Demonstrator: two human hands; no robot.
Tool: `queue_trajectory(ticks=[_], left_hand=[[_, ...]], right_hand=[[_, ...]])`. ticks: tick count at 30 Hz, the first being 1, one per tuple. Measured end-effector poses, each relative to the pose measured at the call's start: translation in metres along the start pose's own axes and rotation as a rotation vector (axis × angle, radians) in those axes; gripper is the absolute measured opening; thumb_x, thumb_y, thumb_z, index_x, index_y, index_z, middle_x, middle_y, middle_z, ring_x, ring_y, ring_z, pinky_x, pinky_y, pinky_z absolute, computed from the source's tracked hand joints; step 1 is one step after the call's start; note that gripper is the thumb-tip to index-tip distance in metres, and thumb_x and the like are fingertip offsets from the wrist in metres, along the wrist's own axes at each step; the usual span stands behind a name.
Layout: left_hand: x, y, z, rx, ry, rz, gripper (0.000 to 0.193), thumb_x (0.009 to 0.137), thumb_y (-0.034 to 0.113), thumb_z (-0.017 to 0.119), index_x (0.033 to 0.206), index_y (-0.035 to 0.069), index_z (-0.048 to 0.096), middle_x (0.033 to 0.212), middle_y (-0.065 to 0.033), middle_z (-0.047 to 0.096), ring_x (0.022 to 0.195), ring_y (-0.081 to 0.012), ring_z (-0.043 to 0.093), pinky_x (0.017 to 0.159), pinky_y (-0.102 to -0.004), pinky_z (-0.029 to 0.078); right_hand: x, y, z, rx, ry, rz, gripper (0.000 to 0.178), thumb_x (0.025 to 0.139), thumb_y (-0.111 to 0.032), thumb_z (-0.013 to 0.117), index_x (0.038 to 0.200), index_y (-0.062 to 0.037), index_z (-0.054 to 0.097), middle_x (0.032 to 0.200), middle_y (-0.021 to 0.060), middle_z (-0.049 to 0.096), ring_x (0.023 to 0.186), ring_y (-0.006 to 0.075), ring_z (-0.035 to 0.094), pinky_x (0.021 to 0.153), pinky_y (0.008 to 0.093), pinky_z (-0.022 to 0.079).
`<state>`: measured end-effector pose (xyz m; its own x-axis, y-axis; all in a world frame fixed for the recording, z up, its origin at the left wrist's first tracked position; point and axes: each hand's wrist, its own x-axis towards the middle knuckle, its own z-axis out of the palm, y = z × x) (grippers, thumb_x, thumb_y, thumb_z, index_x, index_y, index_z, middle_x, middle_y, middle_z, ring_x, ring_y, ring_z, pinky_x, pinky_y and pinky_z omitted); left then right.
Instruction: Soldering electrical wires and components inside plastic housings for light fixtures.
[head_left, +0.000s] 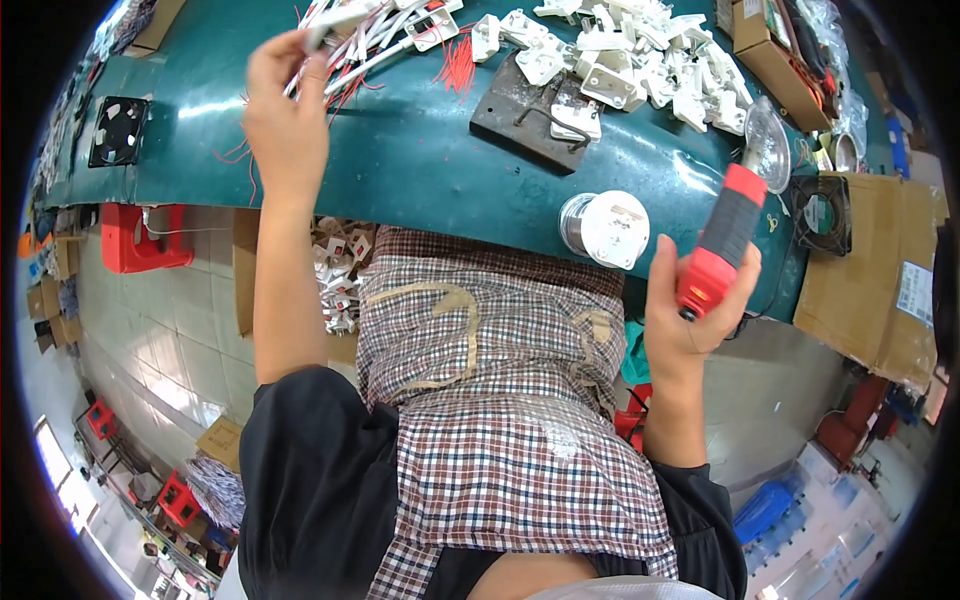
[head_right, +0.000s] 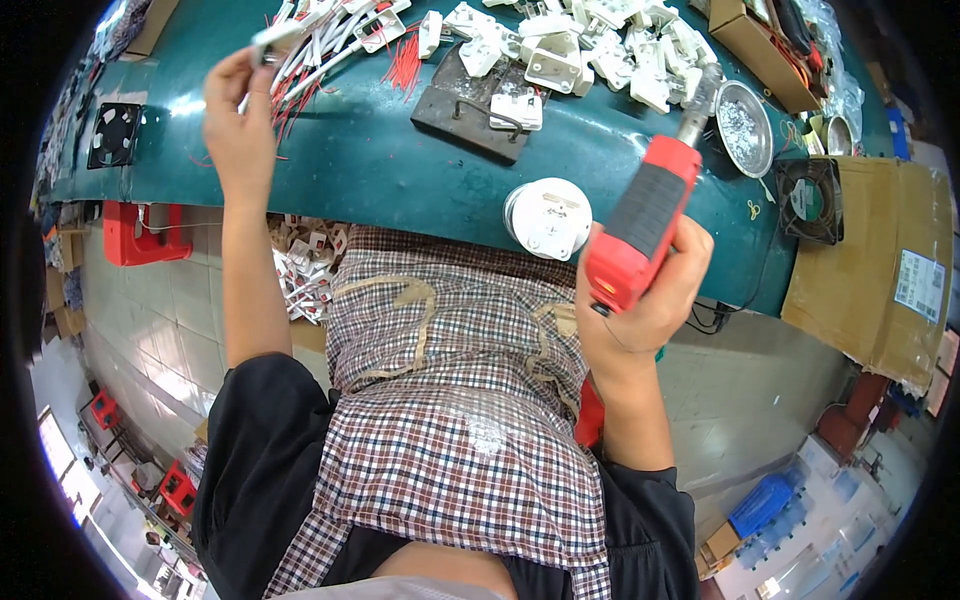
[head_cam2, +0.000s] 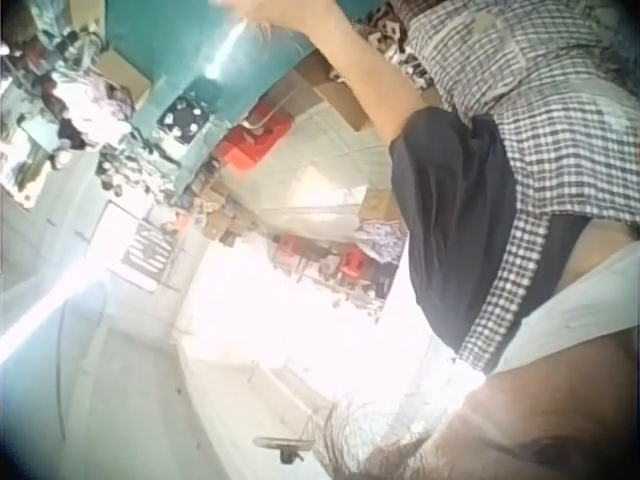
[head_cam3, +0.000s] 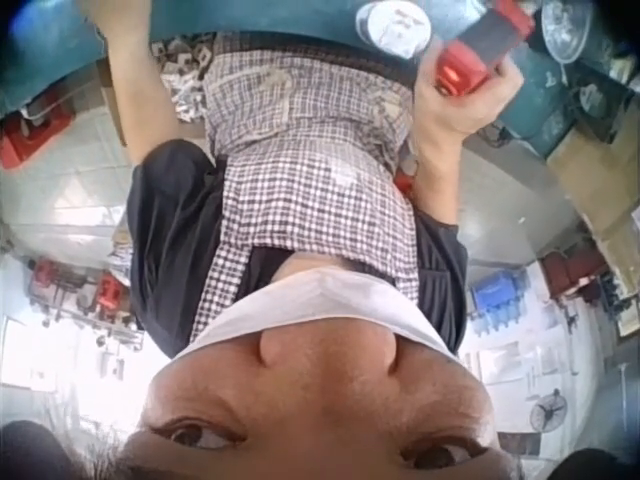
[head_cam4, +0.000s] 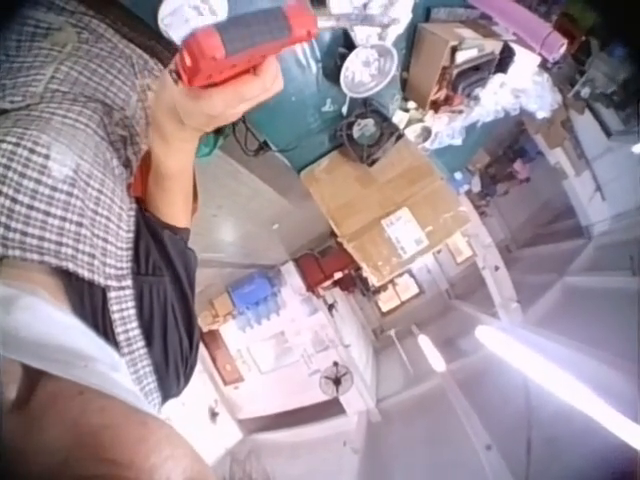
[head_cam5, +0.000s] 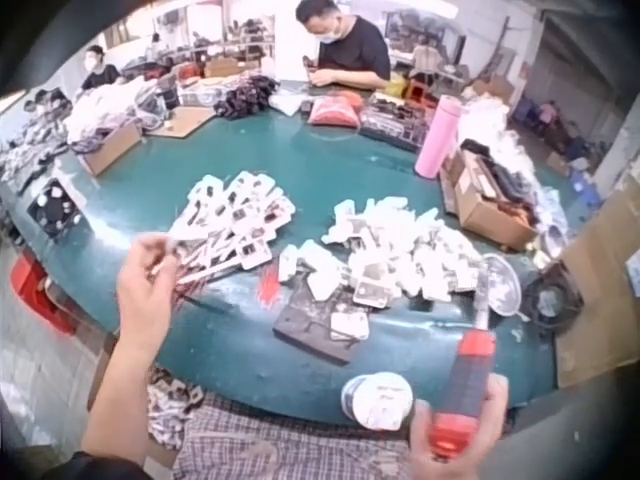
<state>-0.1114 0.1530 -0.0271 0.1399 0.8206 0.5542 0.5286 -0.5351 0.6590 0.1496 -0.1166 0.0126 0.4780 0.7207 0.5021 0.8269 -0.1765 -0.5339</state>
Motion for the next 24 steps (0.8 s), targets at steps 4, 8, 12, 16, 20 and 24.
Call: queue_trajectory(ticks=[4,8,12,16,20,24], left_hand=[[0.028,0.018,-0.011,-0.390,0.158,0.043,0.031,0.103,0.015,0.054,0.128,-0.003,0.051,0.107,-0.0101,0.067,0.091,-0.0146,0.067,0.075,-0.0236,0.051],[0.040,0.028,-0.015,-0.485,-0.007,-0.014,0.030,0.103,0.011,0.046,0.130,-0.002,0.051,0.098,-0.0065,0.064,0.069,-0.0066,0.054,0.063,-0.0188,0.043],[0.022,0.102,-0.005,-0.697,-0.322,-0.345,0.035,0.101,0.015,0.047,0.133,-0.001,0.050,0.102,-0.0093,0.068,0.057,-0.0027,0.040,0.047,-0.0169,0.030],[-0.010,0.145,0.009,-0.829,-0.613,-0.557,0.039,0.101,0.018,0.047,0.136,0.001,0.048,0.104,-0.0132,0.071,0.057,-0.0021,0.044,0.043,-0.0158,0.029],[-0.036,0.164,0.017,-0.838,-0.746,-0.444,0.035,0.103,0.018,0.045,0.133,0.001,0.048,0.103,-0.0091,0.070,0.058,-0.0017,0.045,0.046,-0.0152,0.030],[-0.051,0.177,0.016,-0.866,-0.806,-0.478,0.027,0.102,0.006,0.049,0.128,0.001,0.052,0.098,-0.0034,0.065,0.069,-0.0054,0.053,0.060,-0.0200,0.044]], right_hand=[[-0.008,0.005,-0.009,0.170,0.082,0.079,0.056,0.081,0.002,0.078,0.127,0.0061,0.046,0.102,0.0128,0.058,0.086,0.0196,0.058,0.073,0.0287,0.050],[0.003,-0.007,-0.024,0.143,0.013,0.077,0.046,0.085,0.004,0.074,0.122,0.0025,0.048,0.085,0.0063,0.060,0.083,0.0138,0.058,0.071,0.0249,0.049],[0.008,-0.007,-0.027,0.316,-0.047,0.191,0.044,0.088,0.007,0.068,0.128,0.0033,0.048,0.092,0.0048,0.061,0.084,0.0117,0.061,0.085,0.0293,0.049],[0.027,-0.042,-0.025,0.710,-0.125,0.269,0.050,0.087,0.012,0.067,0.131,0.0013,0.045,0.101,0.0083,0.059,0.085,0.0157,0.066,0.078,0.0274,0.052],[0.040,-0.049,-0.011,0.804,-0.074,0.196,0.048,0.088,0.011,0.066,0.129,-0.0022,0.045,0.106,0.0106,0.063,0.094,0.0172,0.068,0.078,0.0277,0.053],[0.042,-0.024,0.004,0.622,-0.086,0.012,0.045,0.085,0.005,0.072,0.123,-0.0020,0.049,0.110,0.0122,0.067,0.096,0.0177,0.065,0.079,0.0297,0.052]])
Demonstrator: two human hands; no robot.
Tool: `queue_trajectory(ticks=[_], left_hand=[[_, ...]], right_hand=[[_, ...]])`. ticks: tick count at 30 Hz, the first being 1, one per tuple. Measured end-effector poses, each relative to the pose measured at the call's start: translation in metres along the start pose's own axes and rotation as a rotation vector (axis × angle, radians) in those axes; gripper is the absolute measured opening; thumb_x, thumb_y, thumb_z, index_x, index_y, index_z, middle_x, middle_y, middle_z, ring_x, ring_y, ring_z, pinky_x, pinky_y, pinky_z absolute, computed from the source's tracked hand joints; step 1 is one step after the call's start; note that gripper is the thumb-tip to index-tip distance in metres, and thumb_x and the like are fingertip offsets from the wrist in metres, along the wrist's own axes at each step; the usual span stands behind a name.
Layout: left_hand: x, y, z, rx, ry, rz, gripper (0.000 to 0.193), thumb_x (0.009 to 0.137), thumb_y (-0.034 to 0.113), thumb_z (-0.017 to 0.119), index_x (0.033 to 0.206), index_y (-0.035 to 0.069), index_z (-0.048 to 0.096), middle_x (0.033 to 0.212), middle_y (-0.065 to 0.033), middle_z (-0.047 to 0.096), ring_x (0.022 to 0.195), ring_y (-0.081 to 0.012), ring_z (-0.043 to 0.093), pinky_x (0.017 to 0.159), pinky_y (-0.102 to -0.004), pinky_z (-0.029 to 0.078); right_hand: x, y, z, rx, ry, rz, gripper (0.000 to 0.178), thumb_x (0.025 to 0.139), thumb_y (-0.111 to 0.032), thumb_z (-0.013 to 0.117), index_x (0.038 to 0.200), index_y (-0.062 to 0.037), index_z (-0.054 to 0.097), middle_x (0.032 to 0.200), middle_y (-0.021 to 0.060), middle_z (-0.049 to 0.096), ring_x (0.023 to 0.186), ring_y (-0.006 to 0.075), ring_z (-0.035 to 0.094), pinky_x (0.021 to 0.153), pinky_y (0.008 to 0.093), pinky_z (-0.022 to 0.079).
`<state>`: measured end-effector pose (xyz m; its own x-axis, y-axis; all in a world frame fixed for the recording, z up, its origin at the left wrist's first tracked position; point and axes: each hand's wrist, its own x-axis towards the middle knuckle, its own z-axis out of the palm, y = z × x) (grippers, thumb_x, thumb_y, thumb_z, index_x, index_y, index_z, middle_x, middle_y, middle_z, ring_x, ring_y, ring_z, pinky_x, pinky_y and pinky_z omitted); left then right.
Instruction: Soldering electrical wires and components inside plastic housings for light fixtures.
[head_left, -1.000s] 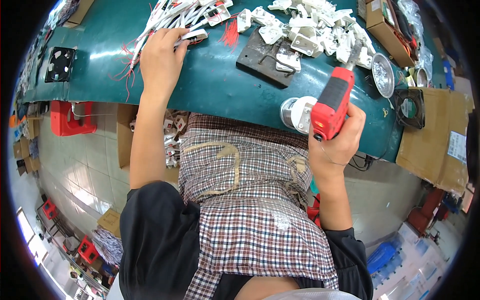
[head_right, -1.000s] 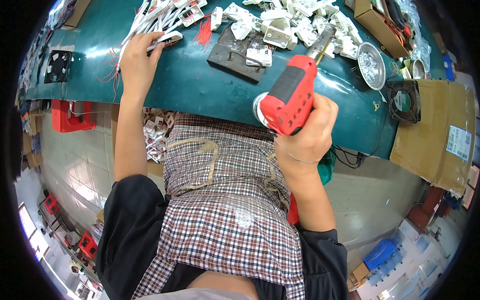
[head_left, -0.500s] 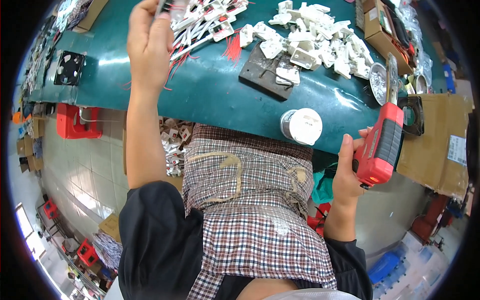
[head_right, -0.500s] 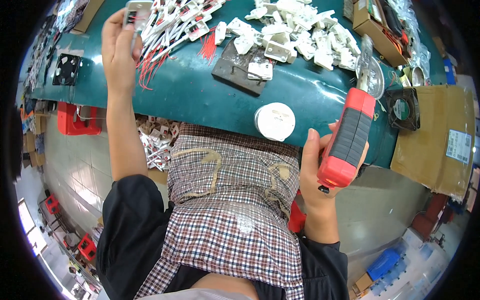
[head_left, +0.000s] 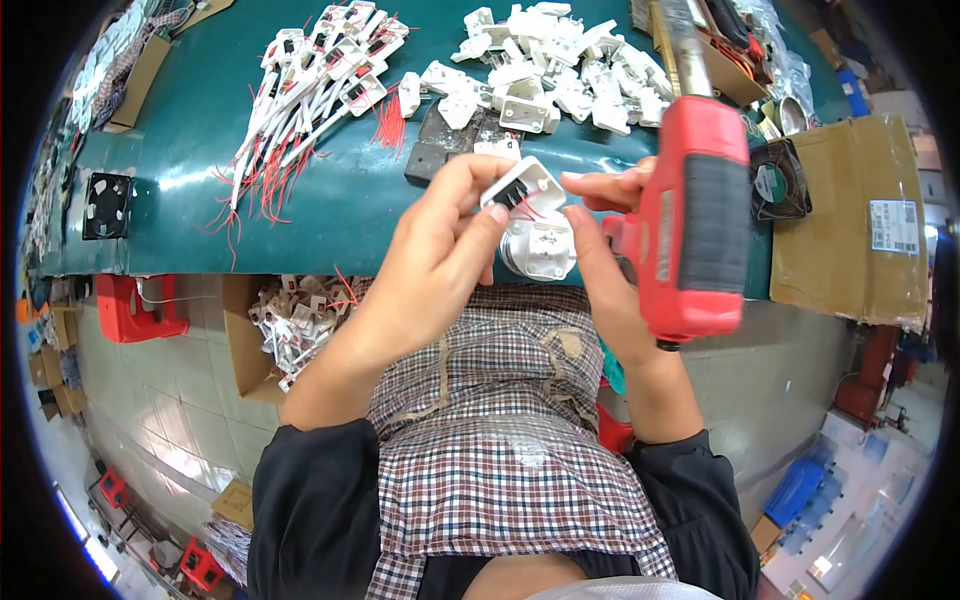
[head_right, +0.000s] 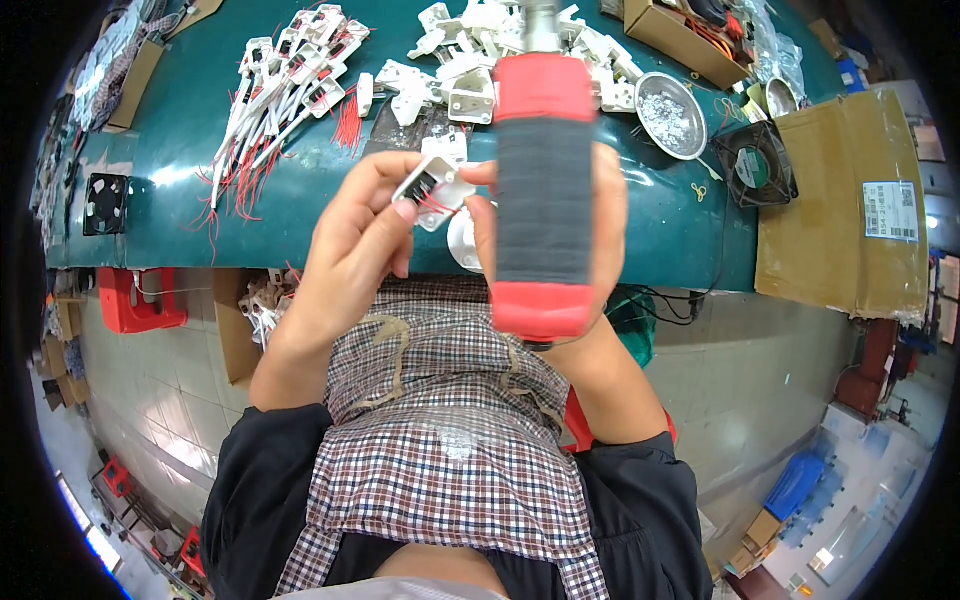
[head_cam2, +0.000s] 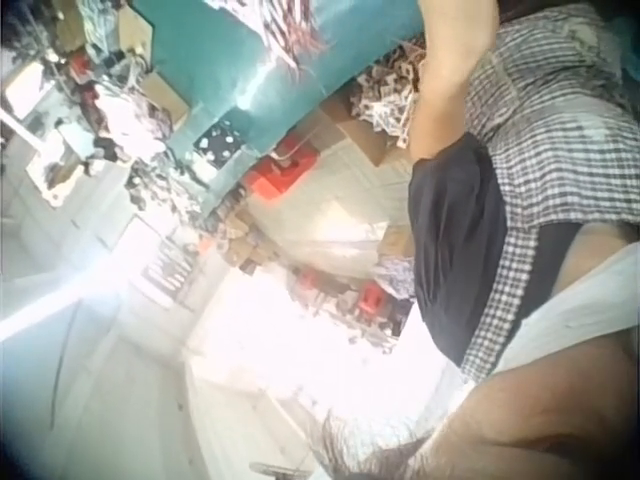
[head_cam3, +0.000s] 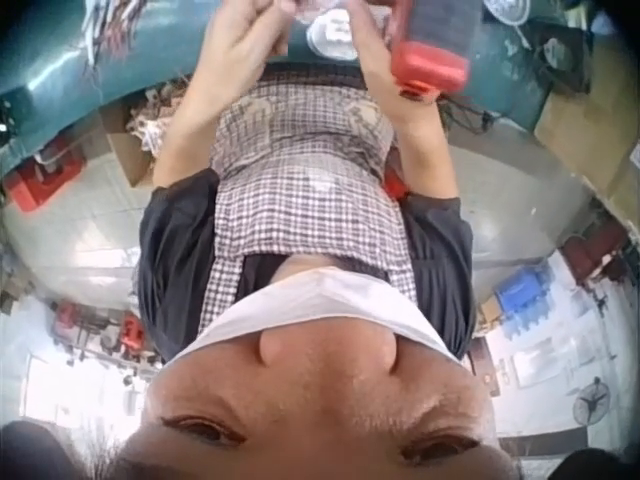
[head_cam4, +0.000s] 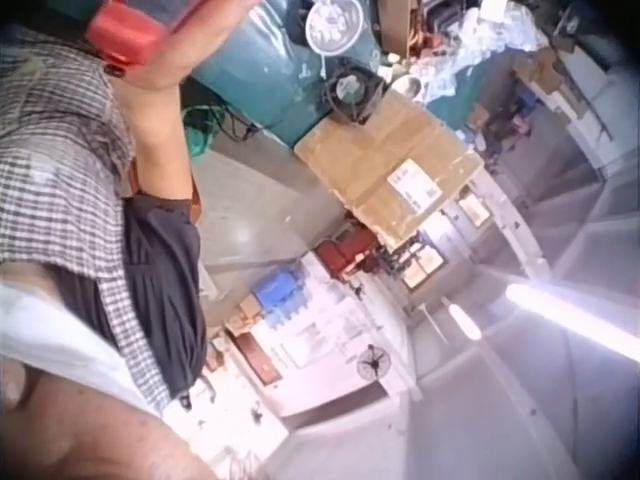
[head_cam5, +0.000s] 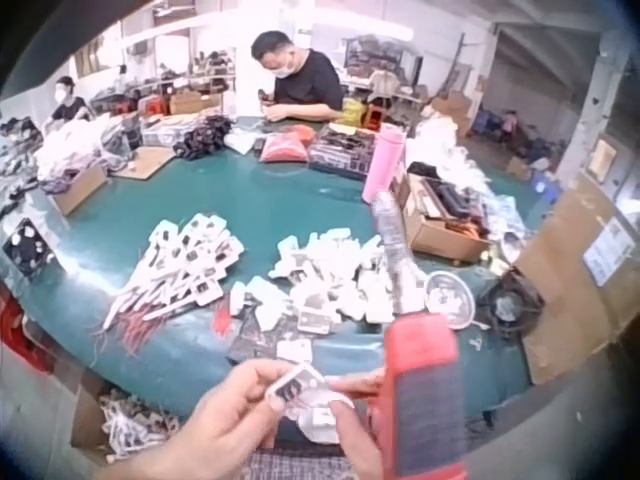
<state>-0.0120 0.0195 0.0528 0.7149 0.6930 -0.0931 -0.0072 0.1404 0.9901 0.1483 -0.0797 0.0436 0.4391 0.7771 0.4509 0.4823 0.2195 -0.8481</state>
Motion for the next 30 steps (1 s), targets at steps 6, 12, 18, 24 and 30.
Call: queue_trajectory(ticks=[6,12,18,24,30], left_hand=[[-0.007,-0.018,0.016,0.143,0.038,0.071,0.040,0.090,0.009,0.065,0.129,0.007,0.054,0.096,-0.0088,0.068,0.070,-0.0123,0.064,0.061,-0.0301,0.050],[-0.009,-0.017,0.019,0.447,0.011,0.152,0.045,0.083,0.009,0.070,0.125,0.009,0.053,0.089,-0.0124,0.068,0.064,-0.0272,0.065,0.059,-0.0378,0.051],[-0.007,-0.016,0.019,0.703,0.041,0.193,0.040,0.082,0.015,0.073,0.117,0.008,0.055,0.083,-0.0163,0.069,0.069,-0.0360,0.068,0.061,-0.0436,0.052],[-0.004,-0.015,0.019,0.826,0.039,0.154,0.033,0.086,0.025,0.074,0.109,0.006,0.061,0.073,-0.0149,0.068,0.068,-0.0333,0.069,0.059,-0.0414,0.051],[-0.003,-0.015,0.008,0.432,-0.049,-0.092,0.028,0.096,0.028,0.068,0.106,0.002,0.064,0.080,-0.0063,0.068,0.065,-0.0163,0.067,0.058,-0.0298,0.051]], right_hand=[[0.009,0.001,-0.005,-0.314,-0.066,-0.344,0.049,0.072,0.005,0.079,0.114,-0.0054,0.056,0.098,0.0037,0.071,0.094,0.0210,0.061,0.089,0.0346,0.045],[0.009,0.009,-0.005,-0.263,-0.124,-0.329,0.059,0.069,0.010,0.079,0.121,-0.0034,0.052,0.097,0.0060,0.068,0.097,0.0230,0.062,0.087,0.0355,0.050],[-0.006,0.012,-0.023,-0.097,-0.220,0.057,0.057,0.075,0.006,0.077,0.125,0.0009,0.050,0.100,0.0108,0.064,0.093,0.0214,0.064,0.083,0.0333,0.052],[-0.011,0.016,-0.021,0.056,-0.189,0.198,0.057,0.078,0.007,0.076,0.126,0.0025,0.047,0.097,0.0099,0.065,0.088,0.0207,0.068,0.080,0.0322,0.054],[-0.011,0.014,-0.023,0.246,-0.305,0.298,0.056,0.088,0.006,0.069,0.136,-0.0002,0.041,0.104,0.0093,0.062,0.097,0.0141,0.065,0.086,0.0306,0.055]])
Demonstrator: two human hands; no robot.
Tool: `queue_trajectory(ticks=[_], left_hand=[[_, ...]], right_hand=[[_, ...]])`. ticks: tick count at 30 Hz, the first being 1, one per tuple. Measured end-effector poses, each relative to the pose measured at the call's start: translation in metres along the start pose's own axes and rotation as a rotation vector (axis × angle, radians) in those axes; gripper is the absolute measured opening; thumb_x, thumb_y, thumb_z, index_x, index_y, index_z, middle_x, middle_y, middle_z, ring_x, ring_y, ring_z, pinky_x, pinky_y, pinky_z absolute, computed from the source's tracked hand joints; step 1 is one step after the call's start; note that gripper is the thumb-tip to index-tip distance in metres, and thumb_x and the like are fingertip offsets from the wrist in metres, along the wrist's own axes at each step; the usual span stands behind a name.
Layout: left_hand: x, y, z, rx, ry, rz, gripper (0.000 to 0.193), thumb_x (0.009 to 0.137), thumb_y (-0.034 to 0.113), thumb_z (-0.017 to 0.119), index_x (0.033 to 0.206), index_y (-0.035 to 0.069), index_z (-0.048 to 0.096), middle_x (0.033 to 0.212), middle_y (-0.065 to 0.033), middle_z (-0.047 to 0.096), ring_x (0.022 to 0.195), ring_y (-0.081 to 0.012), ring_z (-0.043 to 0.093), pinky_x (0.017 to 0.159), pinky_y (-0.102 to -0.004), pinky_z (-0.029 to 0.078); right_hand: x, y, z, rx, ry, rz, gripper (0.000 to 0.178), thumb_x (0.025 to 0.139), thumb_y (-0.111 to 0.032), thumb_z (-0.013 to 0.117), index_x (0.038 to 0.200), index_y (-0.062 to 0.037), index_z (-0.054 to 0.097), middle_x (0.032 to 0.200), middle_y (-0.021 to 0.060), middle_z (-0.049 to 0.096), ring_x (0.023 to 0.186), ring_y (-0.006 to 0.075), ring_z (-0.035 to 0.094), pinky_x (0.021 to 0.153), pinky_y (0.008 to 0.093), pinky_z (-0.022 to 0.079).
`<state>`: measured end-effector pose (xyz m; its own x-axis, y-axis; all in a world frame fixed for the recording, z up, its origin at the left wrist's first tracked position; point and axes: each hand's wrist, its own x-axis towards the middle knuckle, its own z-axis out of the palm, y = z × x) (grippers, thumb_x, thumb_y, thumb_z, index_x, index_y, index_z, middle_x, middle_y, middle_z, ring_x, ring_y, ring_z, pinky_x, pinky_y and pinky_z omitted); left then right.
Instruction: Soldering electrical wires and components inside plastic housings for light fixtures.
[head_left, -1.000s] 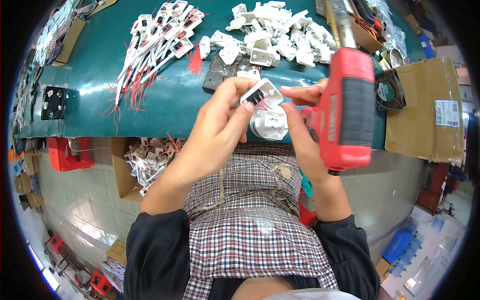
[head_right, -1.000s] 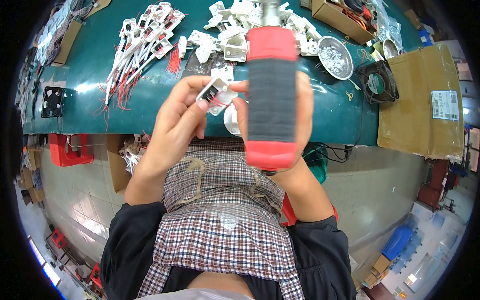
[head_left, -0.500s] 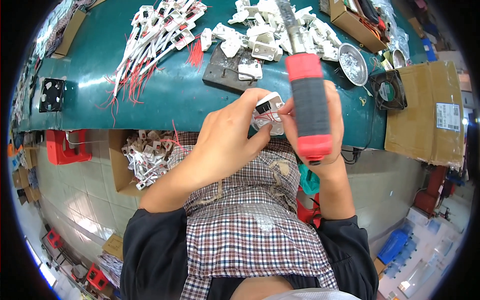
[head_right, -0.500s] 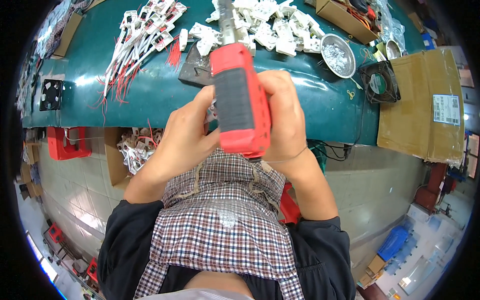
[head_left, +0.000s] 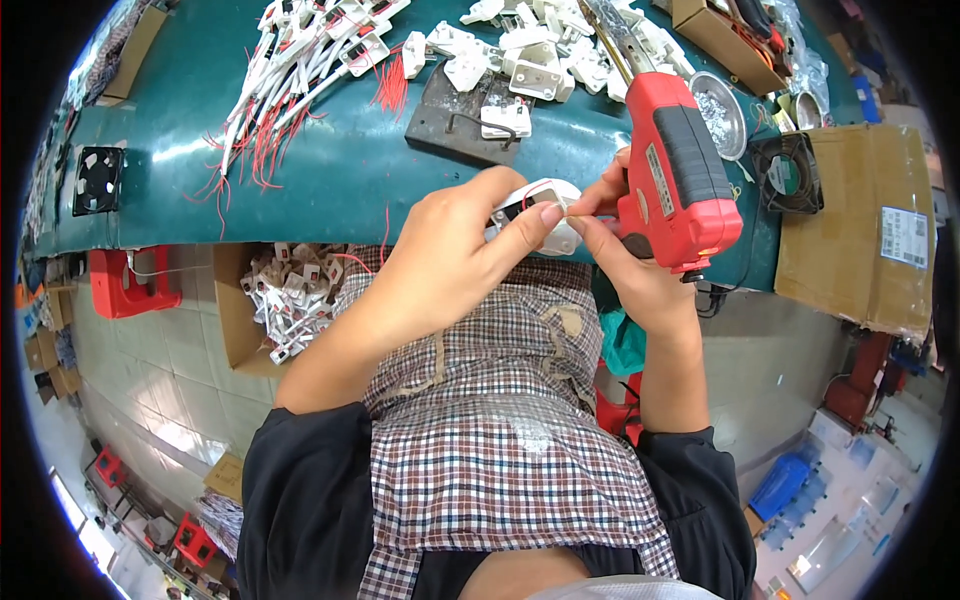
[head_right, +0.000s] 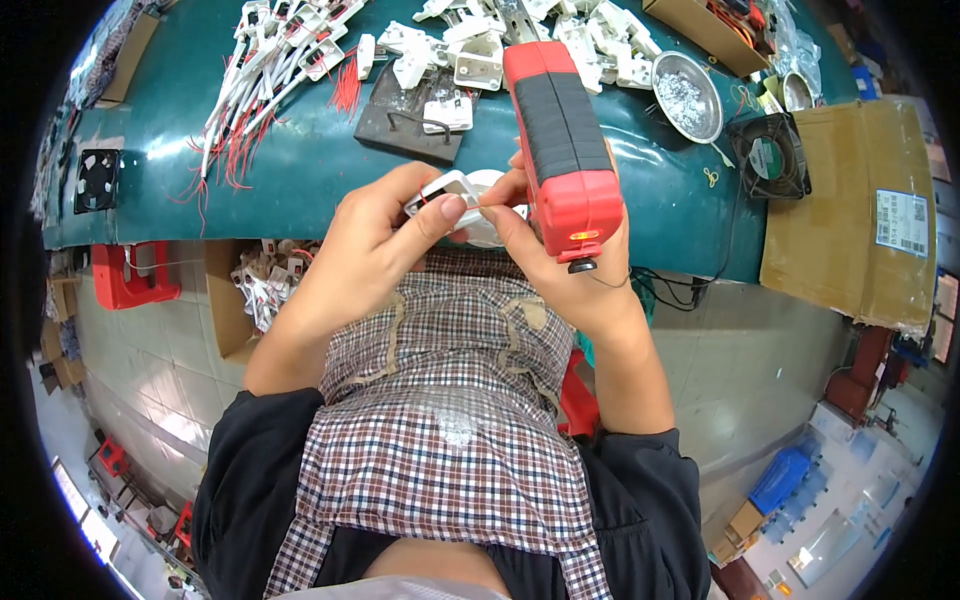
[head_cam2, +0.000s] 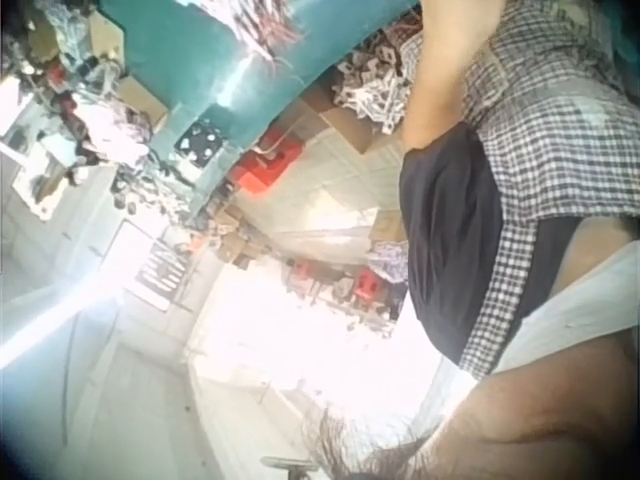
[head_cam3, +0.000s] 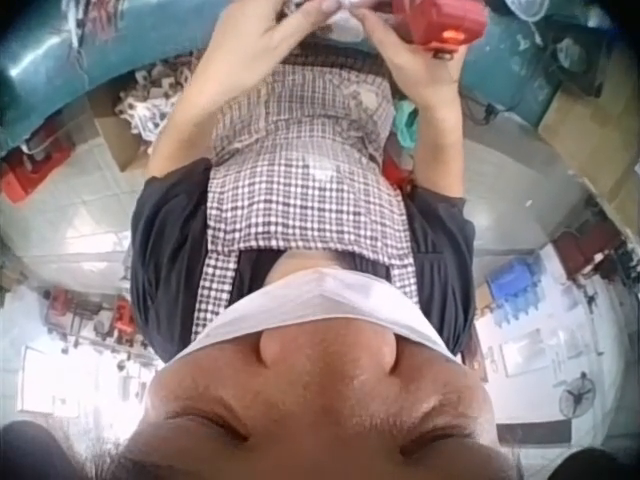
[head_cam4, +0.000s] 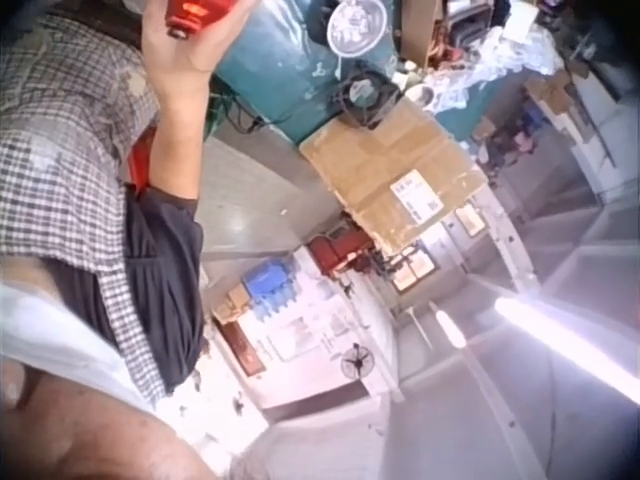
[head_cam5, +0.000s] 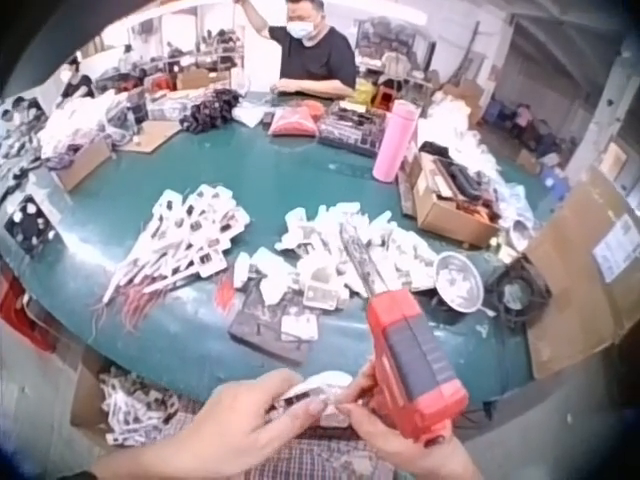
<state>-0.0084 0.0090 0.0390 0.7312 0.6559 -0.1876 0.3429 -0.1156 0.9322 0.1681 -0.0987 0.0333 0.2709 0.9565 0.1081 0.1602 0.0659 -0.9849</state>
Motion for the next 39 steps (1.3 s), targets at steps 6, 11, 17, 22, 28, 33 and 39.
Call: queue_trajectory(ticks=[6,11,17,22,28,33,39], left_hand=[[-0.002,-0.007,0.005,-0.265,0.085,0.033,0.026,0.089,0.012,0.077,0.109,0.001,0.064,0.092,-0.0002,0.067,0.084,-0.0057,0.061,0.073,-0.0226,0.052],[-0.006,-0.005,0.005,-0.015,0.147,0.066,0.026,0.085,0.012,0.081,0.101,0.000,0.065,0.088,-0.0015,0.068,0.082,-0.0072,0.062,0.072,-0.0254,0.053],[-0.007,-0.015,0.015,0.054,0.300,0.247,0.026,0.079,0.004,0.084,0.094,0.002,0.063,0.085,-0.0040,0.069,0.076,-0.0072,0.063,0.065,-0.0236,0.051],[-0.010,-0.013,0.021,-0.065,0.308,0.302,0.029,0.075,-0.003,0.084,0.090,0.004,0.060,0.084,-0.0048,0.070,0.072,-0.0055,0.062,0.061,-0.0218,0.049],[-0.008,-0.026,0.029,0.146,0.460,0.341,0.028,0.077,0.001,0.084,0.090,0.003,0.059,0.081,-0.0032,0.069,0.070,-0.0063,0.062,0.060,-0.0229,0.050],[-0.001,-0.031,0.040,0.094,0.451,0.337,0.027,0.079,0.002,0.081,0.092,0.002,0.058,0.087,-0.0076,0.074,0.073,-0.0089,0.066,0.063,-0.0242,0.053],[0.005,-0.034,0.042,0.116,0.439,0.347,0.026,0.079,-0.001,0.079,0.093,0.002,0.057,0.091,-0.0099,0.075,0.082,-0.0125,0.071,0.067,-0.0251,0.056]], right_hand=[[-0.007,0.011,0.004,-0.030,0.076,-0.076,0.055,0.084,0.007,0.073,0.130,0.0047,0.044,0.099,0.0117,0.067,0.086,0.0163,0.068,0.076,0.0296,0.056],[-0.015,0.010,0.001,-0.369,0.064,-0.023,0.060,0.078,0.005,0.077,0.130,0.0026,0.046,0.111,0.0121,0.060,0.092,0.0221,0.066,0.083,0.0333,0.052],[-0.017,0.005,0.006,-0.309,0.070,0.017,0.052,0.089,0.006,0.068,0.136,0.0021,0.045,0.105,0.0080,0.064,0.097,0.0125,0.065,0.085,0.0281,0.052],[-0.019,0.010,0.001,-0.324,0.049,-0.045,0.052,0.089,0.006,0.069,0.136,0.0031,0.046,0.104,0.0079,0.065,0.100,0.0135,0.064,0.093,0.0316,0.049],[-0.028,0.003,0.003,-0.391,0.248,-0.076,0.046,0.083,0.005,0.073,0.125,0.0022,0.054,0.108,0.0111,0.065,0.097,0.0193,0.065,0.091,0.0336,0.049],[-0.054,-0.023,-0.009,-0.375,0.254,-0.011,0.037,0.097,-0.003,0.062,0.131,0.0024,0.048,0.102,0.0095,0.065,0.089,0.0145,0.065,0.084,0.0297,0.051],[-0.105,-0.043,-0.020,-0.395,0.348,0.219,0.053,0.093,-0.016,0.071,0.135,0.0026,0.046,0.093,0.0063,0.055,0.064,0.0113,0.052,0.067,0.0295,0.050]])
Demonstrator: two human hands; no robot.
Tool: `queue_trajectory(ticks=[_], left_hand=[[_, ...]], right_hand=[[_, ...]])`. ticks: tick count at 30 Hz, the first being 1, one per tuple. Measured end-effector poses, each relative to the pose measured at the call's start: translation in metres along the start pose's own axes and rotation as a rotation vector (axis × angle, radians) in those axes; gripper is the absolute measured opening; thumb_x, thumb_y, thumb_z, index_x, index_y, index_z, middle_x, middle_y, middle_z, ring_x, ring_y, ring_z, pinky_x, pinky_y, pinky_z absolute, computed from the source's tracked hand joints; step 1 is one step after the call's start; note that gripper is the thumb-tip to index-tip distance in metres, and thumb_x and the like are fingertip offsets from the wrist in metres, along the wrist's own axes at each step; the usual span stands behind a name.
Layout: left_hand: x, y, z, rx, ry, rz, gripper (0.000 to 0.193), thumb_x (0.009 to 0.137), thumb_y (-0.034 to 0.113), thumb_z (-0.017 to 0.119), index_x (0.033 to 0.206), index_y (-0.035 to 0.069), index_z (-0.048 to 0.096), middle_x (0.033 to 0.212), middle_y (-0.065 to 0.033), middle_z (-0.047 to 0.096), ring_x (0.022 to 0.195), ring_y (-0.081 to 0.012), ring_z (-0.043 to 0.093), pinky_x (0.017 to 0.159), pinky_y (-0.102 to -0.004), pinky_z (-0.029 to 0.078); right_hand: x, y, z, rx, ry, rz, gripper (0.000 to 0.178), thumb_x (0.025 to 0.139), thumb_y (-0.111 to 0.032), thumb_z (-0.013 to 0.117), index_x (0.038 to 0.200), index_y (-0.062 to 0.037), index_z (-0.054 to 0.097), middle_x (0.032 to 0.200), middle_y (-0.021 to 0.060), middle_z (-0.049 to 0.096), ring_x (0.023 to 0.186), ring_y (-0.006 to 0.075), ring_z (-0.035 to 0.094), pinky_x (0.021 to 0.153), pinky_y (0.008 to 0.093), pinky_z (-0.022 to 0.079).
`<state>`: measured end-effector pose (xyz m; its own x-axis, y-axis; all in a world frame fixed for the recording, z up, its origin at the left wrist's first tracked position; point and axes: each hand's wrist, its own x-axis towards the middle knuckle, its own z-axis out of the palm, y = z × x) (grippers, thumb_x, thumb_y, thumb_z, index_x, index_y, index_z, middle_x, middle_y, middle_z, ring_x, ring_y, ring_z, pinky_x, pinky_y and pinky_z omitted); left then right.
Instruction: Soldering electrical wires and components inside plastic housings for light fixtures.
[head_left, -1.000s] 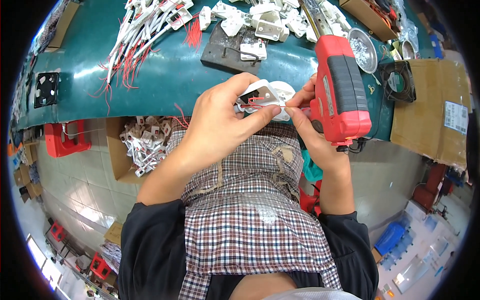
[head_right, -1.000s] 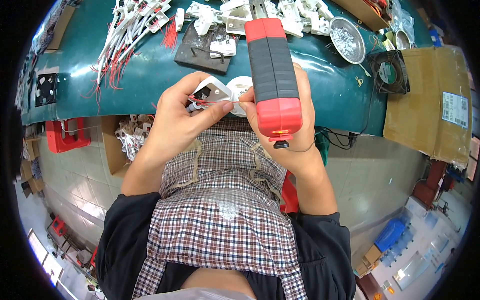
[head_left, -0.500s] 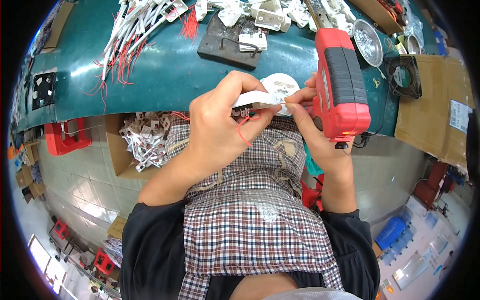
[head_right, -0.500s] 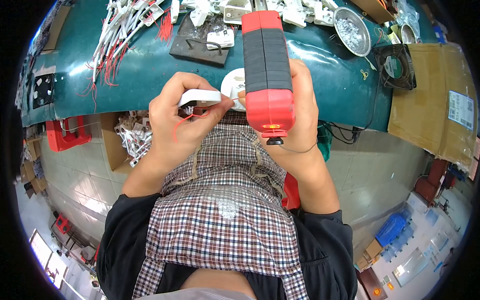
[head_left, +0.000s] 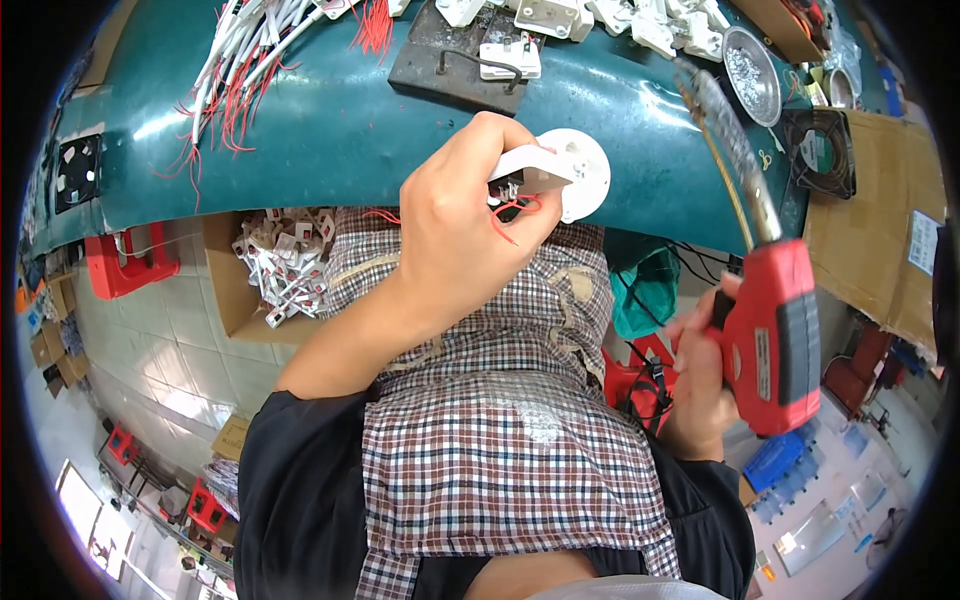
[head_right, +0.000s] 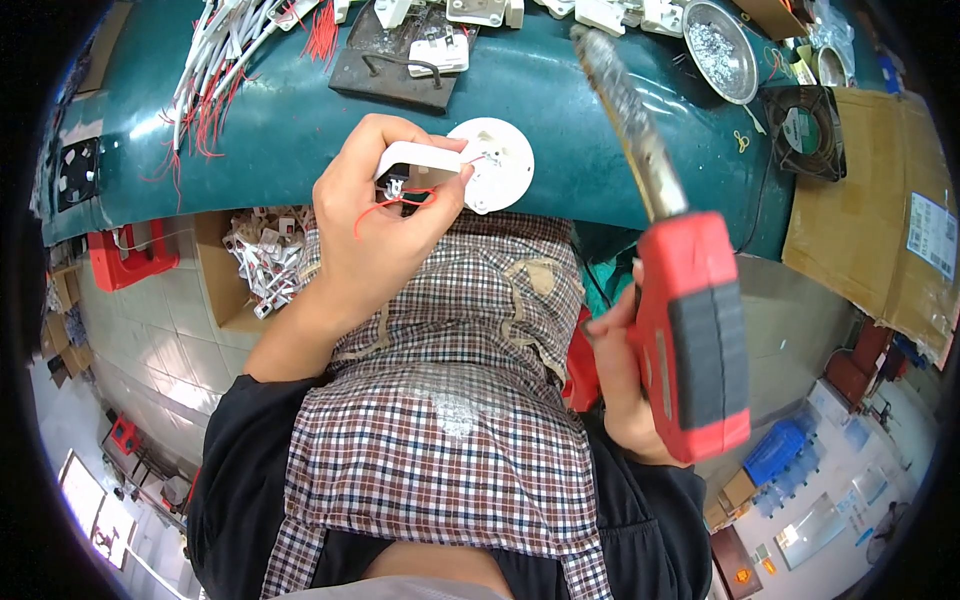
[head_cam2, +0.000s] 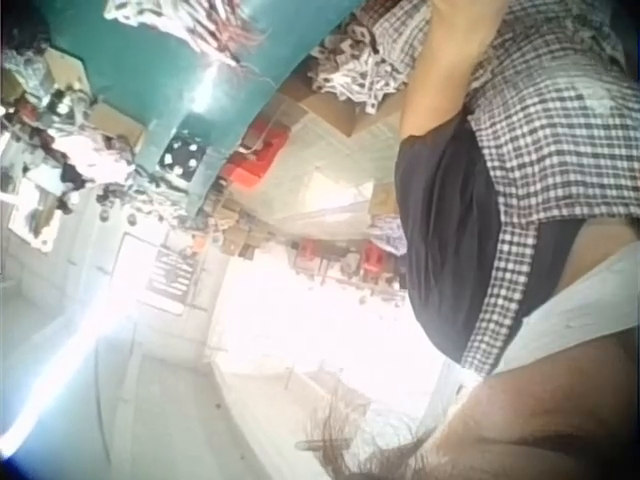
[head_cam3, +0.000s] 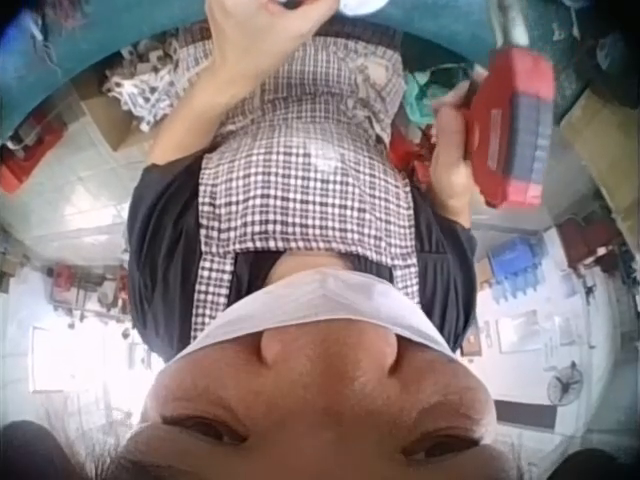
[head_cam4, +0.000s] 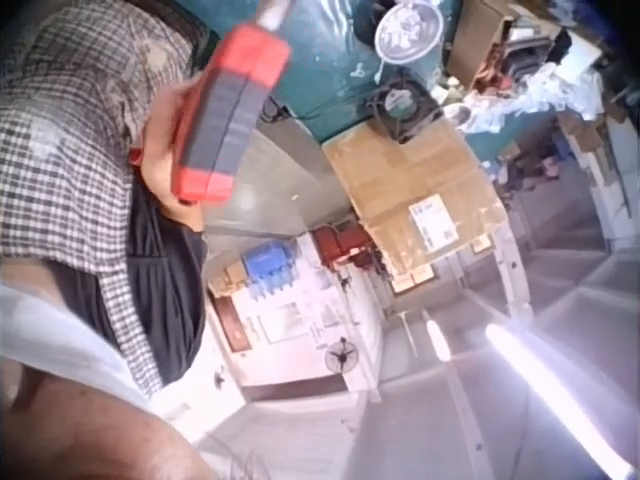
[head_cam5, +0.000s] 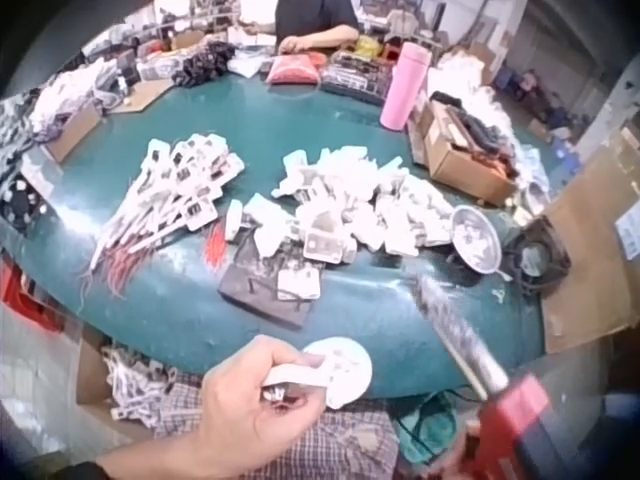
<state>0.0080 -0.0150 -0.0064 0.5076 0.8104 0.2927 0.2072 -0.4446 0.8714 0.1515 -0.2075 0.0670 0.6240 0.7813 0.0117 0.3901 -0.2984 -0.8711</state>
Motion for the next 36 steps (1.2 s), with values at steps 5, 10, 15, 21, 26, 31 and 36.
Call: queue_trajectory(ticks=[5,10,15,21,26,31,36], left_hand=[[-0.002,-0.005,0.004,-0.010,0.033,0.022,0.026,0.079,-0.002,0.078,0.094,0.002,0.057,0.090,-0.0096,0.075,0.081,-0.0129,0.071,0.067,-0.0252,0.056],[-0.002,-0.003,0.005,0.029,0.040,0.019,0.026,0.078,-0.001,0.077,0.094,0.002,0.057,0.091,-0.0092,0.075,0.079,-0.0130,0.070,0.066,-0.0257,0.055],[-0.001,-0.002,0.005,0.049,0.061,0.022,0.025,0.077,0.001,0.078,0.093,0.003,0.059,0.087,-0.0069,0.072,0.076,-0.0125,0.068,0.064,-0.0261,0.053],[-0.001,0.000,0.006,0.021,0.080,0.006,0.025,0.076,0.003,0.079,0.092,0.004,0.061,0.083,-0.0052,0.069,0.074,-0.0127,0.067,0.064,-0.0267,0.052],[-0.001,-0.001,0.007,0.037,0.082,0.018,0.025,0.076,0.003,0.080,0.092,0.004,0.061,0.083,-0.0055,0.069,0.073,-0.0130,0.067,0.064,-0.0266,0.052],[-0.001,0.000,0.006,0.039,0.084,0.041,0.025,0.076,0.003,0.080,0.092,0.004,0.061,0.083,-0.0058,0.069,0.073,-0.0131,0.067,0.064,-0.0265,0.052],[-0.001,-0.001,0.006,0.022,0.070,0.036,0.025,0.076,0.002,0.080,0.092,0.004,0.061,0.083,-0.0055,0.069,0.074,-0.0118,0.067,0.063,-0.0255,0.052]], right_hand=[[-0.026,0.002,-0.016,0.179,-0.244,0.061,0.050,0.092,-0.015,0.070,0.135,-0.0018,0.048,0.089,0.0049,0.052,0.066,0.0124,0.052,0.063,0.0289,0.046],[-0.040,0.016,-0.020,-0.177,-0.191,0.101,0.025,0.077,-0.003,0.077,0.100,-0.0019,0.068,0.089,0.0110,0.067,0.077,0.0267,0.067,0.065,0.0358,0.054],[-0.039,0.017,-0.014,-0.253,-0.260,0.099,0.025,0.075,-0.003,0.077,0.099,-0.0014,0.068,0.091,0.0148,0.066,0.075,0.0313,0.066,0.066,0.0373,0.054],[-0.037,0.019,-0.010,-0.193,-0.266,0.049,0.024,0.076,0.000,0.074,0.098,0.0002,0.068,0.089,0.0150,0.065,0.073,0.0313,0.065,0.065,0.0369,0.053],[-0.033,0.020,-0.009,-0.205,-0.282,-0.011,0.023,0.076,0.002,0.073,0.097,0.0008,0.067,0.087,0.0146,0.064,0.069,0.0305,0.065,0.061,0.0361,0.052],[-0.034,0.022,-0.006,-0.185,-0.258,-0.008,0.021,0.076,0.002,0.073,0.097,0.0007,0.068,0.086,0.0142,0.064,0.068,0.0295,0.064,0.060,0.0357,0.051],[-0.034,0.025,-0.006,-0.176,-0.260,-0.021,0.020,0.076,0.002,0.073,0.096,0.0005,0.068,0.085,0.0136,0.064,0.067,0.0286,0.064,0.060,0.0348,0.050]])
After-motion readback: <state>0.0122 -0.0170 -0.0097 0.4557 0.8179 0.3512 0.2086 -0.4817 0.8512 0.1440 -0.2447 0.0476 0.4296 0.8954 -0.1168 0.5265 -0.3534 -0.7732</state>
